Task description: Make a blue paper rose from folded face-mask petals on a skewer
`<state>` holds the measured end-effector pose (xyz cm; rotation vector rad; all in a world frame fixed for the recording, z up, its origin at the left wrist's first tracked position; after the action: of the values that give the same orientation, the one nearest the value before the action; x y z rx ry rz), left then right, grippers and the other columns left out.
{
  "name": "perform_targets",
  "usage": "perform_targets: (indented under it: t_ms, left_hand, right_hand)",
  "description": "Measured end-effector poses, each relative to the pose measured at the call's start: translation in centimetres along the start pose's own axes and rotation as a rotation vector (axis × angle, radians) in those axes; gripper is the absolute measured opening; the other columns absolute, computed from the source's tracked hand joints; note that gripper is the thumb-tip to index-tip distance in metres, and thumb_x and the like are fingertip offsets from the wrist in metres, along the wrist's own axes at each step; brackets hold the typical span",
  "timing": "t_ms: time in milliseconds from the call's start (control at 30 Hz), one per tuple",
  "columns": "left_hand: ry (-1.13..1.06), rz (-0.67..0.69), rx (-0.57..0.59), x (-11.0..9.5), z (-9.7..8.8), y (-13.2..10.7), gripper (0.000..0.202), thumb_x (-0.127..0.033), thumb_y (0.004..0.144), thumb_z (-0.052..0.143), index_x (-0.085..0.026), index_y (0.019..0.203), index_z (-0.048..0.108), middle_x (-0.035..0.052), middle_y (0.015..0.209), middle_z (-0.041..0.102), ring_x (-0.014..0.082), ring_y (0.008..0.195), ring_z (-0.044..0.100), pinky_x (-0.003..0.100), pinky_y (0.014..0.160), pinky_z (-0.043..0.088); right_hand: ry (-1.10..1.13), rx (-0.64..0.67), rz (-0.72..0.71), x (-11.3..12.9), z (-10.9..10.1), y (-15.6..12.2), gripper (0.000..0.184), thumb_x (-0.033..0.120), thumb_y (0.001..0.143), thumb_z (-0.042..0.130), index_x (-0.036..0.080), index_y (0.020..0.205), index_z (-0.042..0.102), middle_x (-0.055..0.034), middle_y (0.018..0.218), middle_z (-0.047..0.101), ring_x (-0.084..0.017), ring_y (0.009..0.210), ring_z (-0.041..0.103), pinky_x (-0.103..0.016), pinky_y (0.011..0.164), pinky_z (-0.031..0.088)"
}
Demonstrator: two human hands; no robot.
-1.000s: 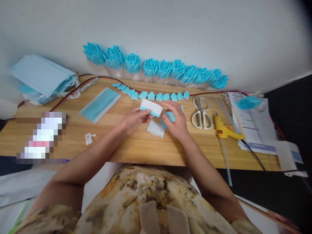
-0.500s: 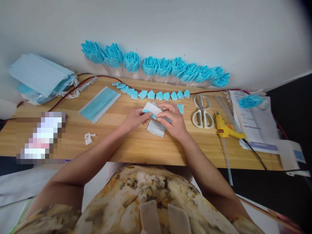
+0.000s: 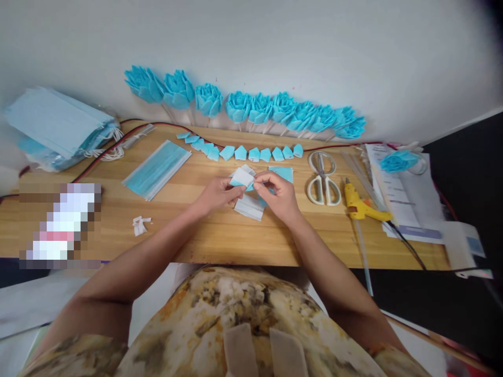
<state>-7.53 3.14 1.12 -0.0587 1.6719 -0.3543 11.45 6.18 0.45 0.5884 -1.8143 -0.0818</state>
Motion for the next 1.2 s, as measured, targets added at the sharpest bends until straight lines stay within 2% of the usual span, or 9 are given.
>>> perform_targets:
  t_ms: [200,400,567,700,800,933,1067,1200]
  left_hand:
    - [0.018,0.025,0.003,0.0,0.0,0.1,0.031,-0.044,0.077,0.067,-0.016,0.064,0.060,-0.0018,0.056,0.055,0.0091,0.053,0.049,0.021,0.053,0.039]
    - [0.023,0.043,-0.005,0.0,0.1,0.1,0.046,-0.060,0.074,0.069,-0.016,0.067,0.061,-0.0005,0.059,0.057,0.0094,0.054,0.050,0.023,0.053,0.039]
    - [-0.067,0.104,0.002,0.0,0.4,0.0,0.042,-0.052,0.068,0.080,-0.016,0.072,0.059,-0.0046,0.058,0.053,0.0073,0.053,0.045,0.022,0.051,0.035]
    - [-0.112,0.103,-0.047,0.1,0.2,0.2,0.036,-0.048,0.071,0.077,-0.016,0.074,0.060,-0.0032,0.060,0.056,0.0080,0.053,0.048,0.023,0.051,0.037]
    - [-0.145,0.112,-0.057,0.0,0.0,0.2,0.033,-0.046,0.073,0.075,-0.017,0.075,0.060,-0.0026,0.061,0.058,0.0086,0.053,0.049,0.023,0.052,0.040]
    - [-0.149,0.121,-0.037,-0.2,-0.1,0.1,0.030,-0.043,0.075,0.073,-0.017,0.074,0.058,-0.0025,0.060,0.057,0.0089,0.055,0.049,0.023,0.054,0.040]
    - [-0.119,0.121,-0.003,-0.2,0.0,0.1,0.027,-0.041,0.075,0.071,-0.017,0.077,0.059,-0.0039,0.059,0.055,0.0086,0.053,0.046,0.023,0.053,0.038]
    - [-0.046,0.144,-0.003,0.1,0.1,0.1,0.024,-0.037,0.076,0.072,-0.017,0.077,0.059,-0.0045,0.062,0.054,0.0097,0.059,0.049,0.023,0.057,0.038]
  right_hand:
    - [0.032,-0.028,0.072,-0.1,0.0,0.0,0.006,0.028,0.084,0.068,0.023,0.086,0.067,0.0004,0.080,0.067,-0.014,0.071,0.059,-0.029,0.068,0.051]
    - [0.090,-0.024,0.102,-0.2,0.0,0.0,0.018,0.029,0.085,0.067,0.023,0.102,0.067,0.0013,0.081,0.064,-0.013,0.072,0.058,-0.029,0.070,0.050]
    - [0.137,-0.026,0.102,-0.2,0.2,-0.1,0.021,0.032,0.085,0.069,0.023,0.104,0.067,0.0016,0.080,0.062,-0.013,0.072,0.057,-0.028,0.067,0.050]
    - [0.202,-0.004,0.129,-0.2,0.3,-0.1,0.027,0.043,0.086,0.072,0.024,0.105,0.067,0.0015,0.080,0.063,-0.013,0.069,0.058,-0.028,0.063,0.052]
    - [0.275,0.026,0.184,-0.3,0.2,-0.1,0.035,0.052,0.085,0.073,0.025,0.108,0.067,0.0018,0.082,0.066,-0.013,0.066,0.060,-0.030,0.065,0.056]
    - [0.345,0.041,0.253,-0.5,0.0,0.0,0.039,0.055,0.088,0.069,0.026,0.113,0.070,0.0021,0.078,0.065,-0.013,0.066,0.062,-0.032,0.069,0.058]
    - [0.407,0.093,0.295,-0.9,0.0,-0.1,0.042,0.057,0.090,0.066,0.026,0.119,0.071,-0.0003,0.086,0.068,-0.014,0.071,0.064,-0.032,0.070,0.058]
    - [0.374,0.142,0.266,-1.5,0.2,-0.2,0.054,0.054,0.081,0.077,0.027,0.127,0.068,-0.0024,0.099,0.074,-0.016,0.082,0.068,-0.031,0.072,0.057]
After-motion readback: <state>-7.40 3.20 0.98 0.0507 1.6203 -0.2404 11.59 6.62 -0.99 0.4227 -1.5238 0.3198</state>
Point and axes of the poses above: each hand's wrist, its own y-axis towards the middle knuckle, its own z-axis out of the palm, x = y × z, the point moved 1 cm from there along y, towards the middle knuckle
